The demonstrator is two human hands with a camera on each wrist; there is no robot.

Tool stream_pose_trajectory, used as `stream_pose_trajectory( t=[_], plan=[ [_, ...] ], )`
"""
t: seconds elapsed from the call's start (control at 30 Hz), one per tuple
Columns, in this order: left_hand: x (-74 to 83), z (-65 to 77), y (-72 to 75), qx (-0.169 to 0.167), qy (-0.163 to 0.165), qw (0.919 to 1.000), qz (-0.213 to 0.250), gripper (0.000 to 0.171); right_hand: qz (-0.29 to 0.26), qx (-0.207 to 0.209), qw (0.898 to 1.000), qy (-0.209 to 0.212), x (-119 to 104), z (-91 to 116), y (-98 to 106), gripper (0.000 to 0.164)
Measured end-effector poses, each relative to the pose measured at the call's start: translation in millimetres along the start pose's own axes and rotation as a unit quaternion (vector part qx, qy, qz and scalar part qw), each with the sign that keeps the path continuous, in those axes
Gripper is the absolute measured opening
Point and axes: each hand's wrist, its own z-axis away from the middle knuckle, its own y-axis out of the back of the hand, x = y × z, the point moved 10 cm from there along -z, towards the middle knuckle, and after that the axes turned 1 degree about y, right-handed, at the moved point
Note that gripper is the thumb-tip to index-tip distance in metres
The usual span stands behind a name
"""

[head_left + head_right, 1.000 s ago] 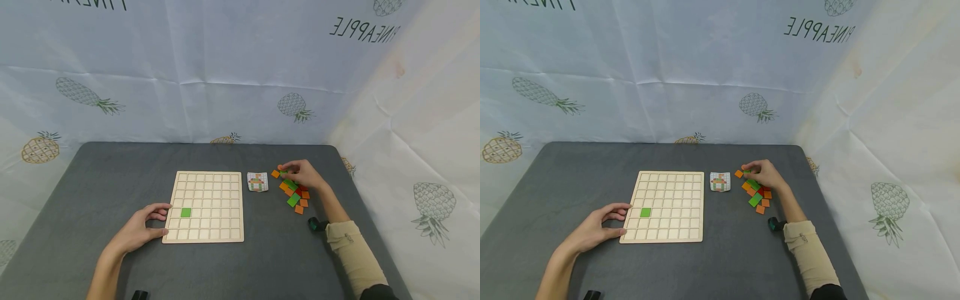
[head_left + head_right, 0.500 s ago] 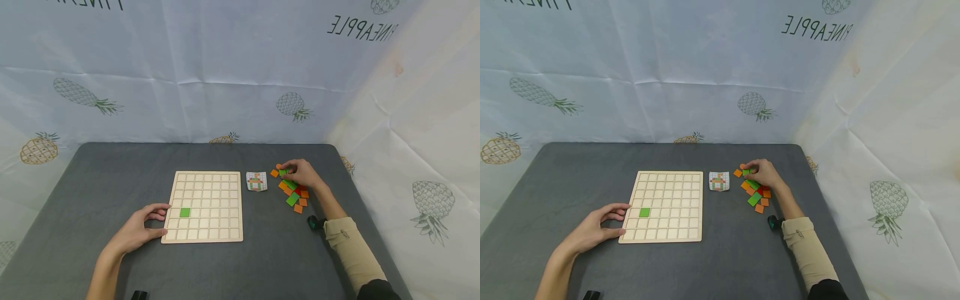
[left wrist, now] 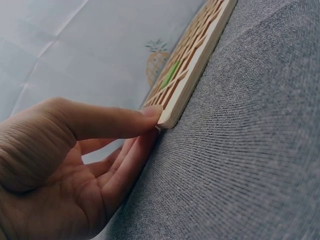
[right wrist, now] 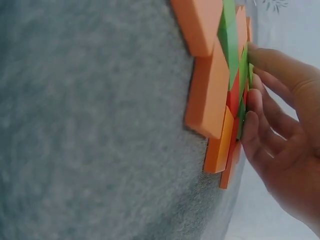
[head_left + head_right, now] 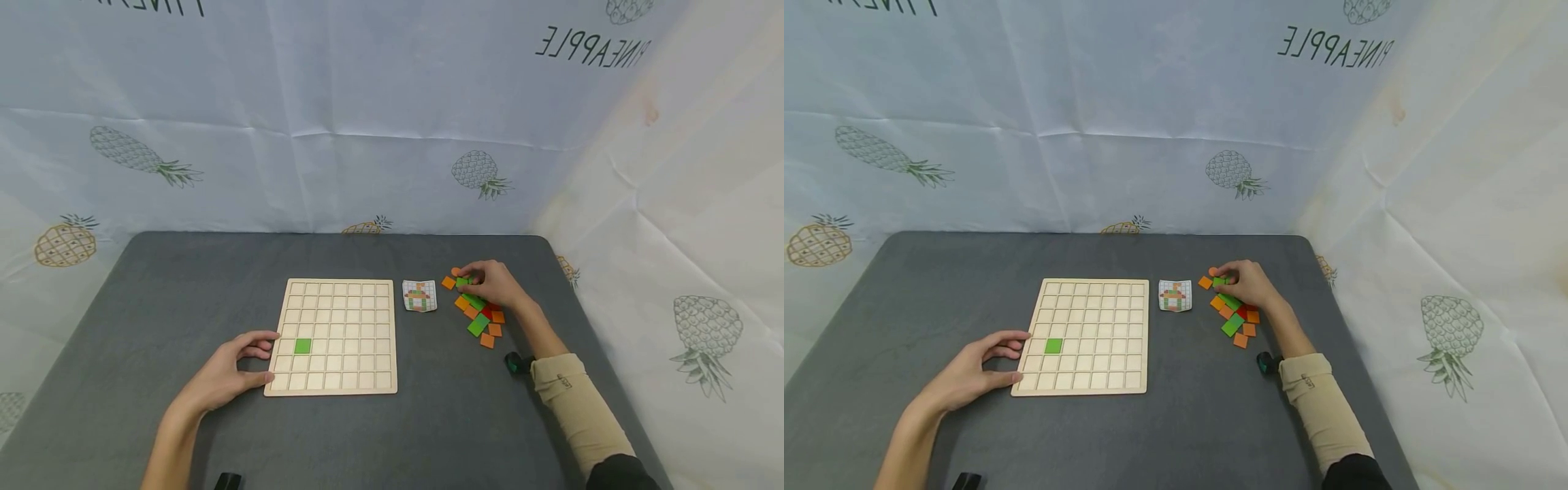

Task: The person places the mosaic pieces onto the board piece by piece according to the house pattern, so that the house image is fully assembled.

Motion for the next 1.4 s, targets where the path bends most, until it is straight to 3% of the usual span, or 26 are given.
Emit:
stream_pose_trajectory(
  t=[0.3,0.67,0.8,1.4],
  plan=[
    [2.0,-0.2,0.7,0.001,-0.003,1.0,0.0,0.07,0.014,0.024,0.999,0.026,-12.5,4.5,5.1,0.034],
    [0.1,1.0,1.3,0.002,0.004,1.0,0.0,0.07,0.02,0.047,0.991,0.127,-72.2,10.2,9.0,0.029],
    [0.0,1.2,0.8,0.003,0.004,1.0,0.0,0.071,0.002,0.045,0.988,0.147,-90.7,11.6,8.5,0.028],
    [0.1,0.4,0.6,0.003,-0.001,1.0,-0.004,0.07,-0.039,0.021,0.978,0.203,-155.3,17.8,-19.5,0.028]
  ],
)
